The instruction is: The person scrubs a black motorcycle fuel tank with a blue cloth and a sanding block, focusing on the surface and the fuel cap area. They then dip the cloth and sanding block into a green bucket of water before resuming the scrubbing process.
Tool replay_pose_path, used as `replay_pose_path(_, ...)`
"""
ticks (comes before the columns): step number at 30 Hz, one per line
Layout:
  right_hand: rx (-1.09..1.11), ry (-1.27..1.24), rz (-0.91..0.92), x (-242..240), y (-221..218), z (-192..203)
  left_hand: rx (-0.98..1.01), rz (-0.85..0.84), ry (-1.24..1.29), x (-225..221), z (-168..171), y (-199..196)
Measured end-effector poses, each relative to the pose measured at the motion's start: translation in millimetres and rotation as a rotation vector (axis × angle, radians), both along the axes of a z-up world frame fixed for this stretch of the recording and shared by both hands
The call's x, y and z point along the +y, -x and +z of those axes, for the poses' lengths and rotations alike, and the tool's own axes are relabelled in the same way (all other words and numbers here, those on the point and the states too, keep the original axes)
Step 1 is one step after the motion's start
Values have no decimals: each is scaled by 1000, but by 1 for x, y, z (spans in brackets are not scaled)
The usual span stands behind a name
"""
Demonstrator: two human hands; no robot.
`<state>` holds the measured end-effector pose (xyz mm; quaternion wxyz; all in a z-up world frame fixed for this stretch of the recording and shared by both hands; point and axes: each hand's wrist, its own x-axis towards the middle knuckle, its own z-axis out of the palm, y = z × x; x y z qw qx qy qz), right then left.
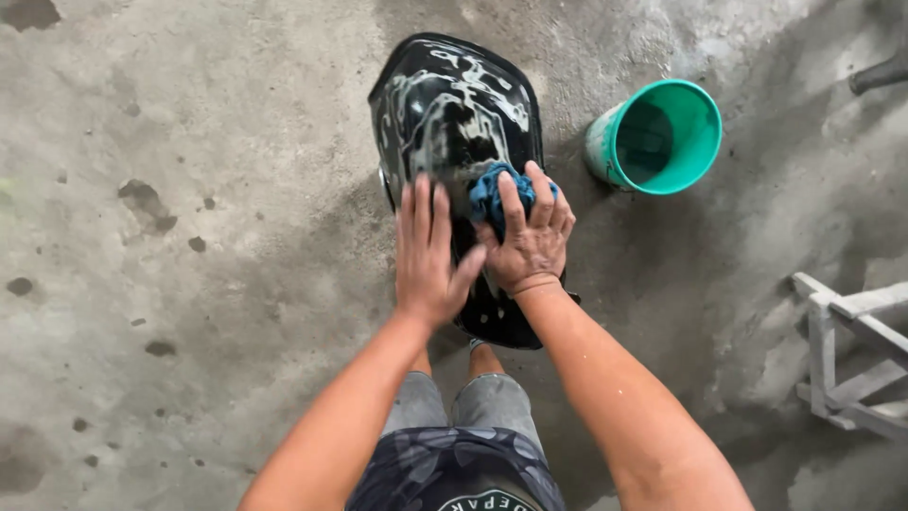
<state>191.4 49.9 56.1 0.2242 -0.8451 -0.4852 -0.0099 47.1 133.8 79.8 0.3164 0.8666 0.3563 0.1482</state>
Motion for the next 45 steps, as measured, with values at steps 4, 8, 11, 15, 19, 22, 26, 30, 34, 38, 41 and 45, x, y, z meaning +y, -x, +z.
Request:
replay_pose_path(4,-7,-6,-1,1,3,0,78,-25,-18,-7,-13,10)
replay_pose_path(8,-12,-18,-12,2,2,1,77,32,-57,87,-4,-61)
replay_pose_path(11,-7,-3,-9,1,3,4,110,32,-55,107,2,-76)
replay_pose_path(15,7,-17,-1,2,3,3,8,-10,-122,34,1,-25)
replay_pose_path(19,5,-43,-17,8,0,0,-15,-43,-69,-11,-19,13)
replay_pose_path(22,1,-41,-16,1,7,0,8,5,-66,35,-14,-17)
replay_pose_path(26,34,-17,4,0,2,7,47,76,-64,102,-11,-67)
replay_pose_path(30,67,-37,14,4,6,7,19,28,-127,59,8,-39)
replay_pose_path(34,-1,-42,5,3,2,-3,37,2,-106,-13,-14,4)
replay_pose_path(38,36,-1,32,-2,1,-1,91,14,-109,40,-6,-37)
replay_pose_path(41,28,-7,24,0,-1,2,146,53,-127,89,0,-74)
replay_pose_path(45,22,1,19,-3,0,-1,100,36,-126,77,5,-68)
